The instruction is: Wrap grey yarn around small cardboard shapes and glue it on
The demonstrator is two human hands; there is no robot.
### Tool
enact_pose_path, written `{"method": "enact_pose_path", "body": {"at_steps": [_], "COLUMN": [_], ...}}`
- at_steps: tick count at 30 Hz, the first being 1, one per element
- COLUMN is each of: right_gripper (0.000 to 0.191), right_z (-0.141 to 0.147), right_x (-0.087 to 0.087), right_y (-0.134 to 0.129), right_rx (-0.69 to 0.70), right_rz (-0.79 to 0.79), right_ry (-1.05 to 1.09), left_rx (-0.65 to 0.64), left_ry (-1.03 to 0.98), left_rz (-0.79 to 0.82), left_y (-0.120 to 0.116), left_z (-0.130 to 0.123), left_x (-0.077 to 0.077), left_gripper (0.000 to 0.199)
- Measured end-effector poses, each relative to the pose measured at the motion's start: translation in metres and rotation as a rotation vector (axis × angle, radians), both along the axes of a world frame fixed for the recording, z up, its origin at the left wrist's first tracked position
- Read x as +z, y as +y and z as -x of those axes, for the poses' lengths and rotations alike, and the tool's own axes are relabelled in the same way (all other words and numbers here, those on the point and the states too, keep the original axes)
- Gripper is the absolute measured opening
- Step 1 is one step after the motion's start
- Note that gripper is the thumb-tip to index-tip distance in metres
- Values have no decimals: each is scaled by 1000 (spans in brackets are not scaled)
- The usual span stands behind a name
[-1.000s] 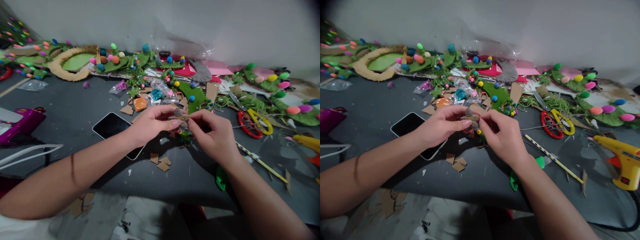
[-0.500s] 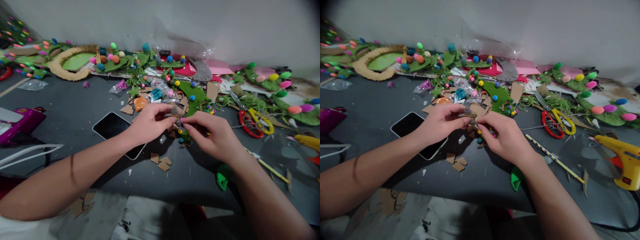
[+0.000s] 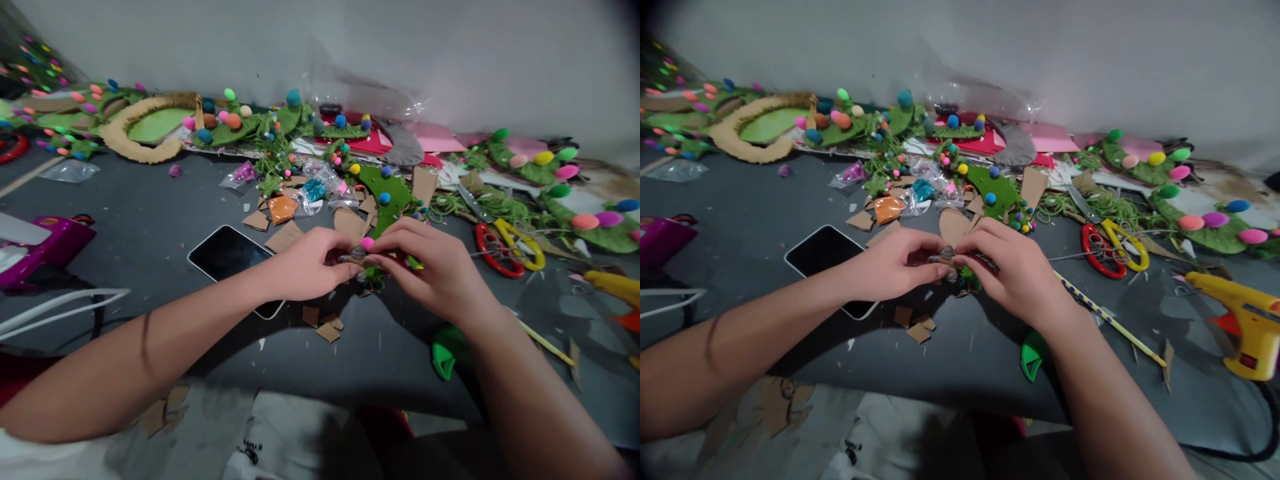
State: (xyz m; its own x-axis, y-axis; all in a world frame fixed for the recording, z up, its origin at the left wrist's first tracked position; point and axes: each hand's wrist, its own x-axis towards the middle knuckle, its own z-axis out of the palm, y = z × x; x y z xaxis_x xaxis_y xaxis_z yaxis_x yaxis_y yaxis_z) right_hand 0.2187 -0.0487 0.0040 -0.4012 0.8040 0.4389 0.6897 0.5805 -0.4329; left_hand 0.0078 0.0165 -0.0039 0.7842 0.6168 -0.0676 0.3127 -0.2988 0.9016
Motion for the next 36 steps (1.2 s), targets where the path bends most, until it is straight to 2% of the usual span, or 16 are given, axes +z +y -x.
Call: {"method": "enact_pose_path", "body": {"at_steps": [4,9,17,23,26,28,32,36], "right_gripper": [2,4,11,11,9,6,18,16], "right_z": [-1,3,16,26,27,26,21,19], "right_x": [3,4,3,-3,-7,-8,-9,-10], "right_y": [1,1,-2,0,-1,-2,-4,-4], "right_rx": [16,-63,-297,-349,-335,-286,-183,-174], "right_rz": [32,103,233,347,253,126,-85,-141], "right_ry": [104,219,449,677,625,462,127,132], "left_rx": [-42,-58,93,136,160,168,184,189], "left_ry": [-67,-173,-265,-339,-373,-426,-522,-588], "left_rz": [98,154,174,307,366,386,436,485], "left_y": [0,-2,-3,-5,-5,-4,-3,-2], "left_z": [0,0,-4,-7,-8,-8,-9,-10], "left_x": [4,2,-3,-6,-7,-7,-9,-13], "left_gripper": [7,9,7,7,8,9,11,13]}}
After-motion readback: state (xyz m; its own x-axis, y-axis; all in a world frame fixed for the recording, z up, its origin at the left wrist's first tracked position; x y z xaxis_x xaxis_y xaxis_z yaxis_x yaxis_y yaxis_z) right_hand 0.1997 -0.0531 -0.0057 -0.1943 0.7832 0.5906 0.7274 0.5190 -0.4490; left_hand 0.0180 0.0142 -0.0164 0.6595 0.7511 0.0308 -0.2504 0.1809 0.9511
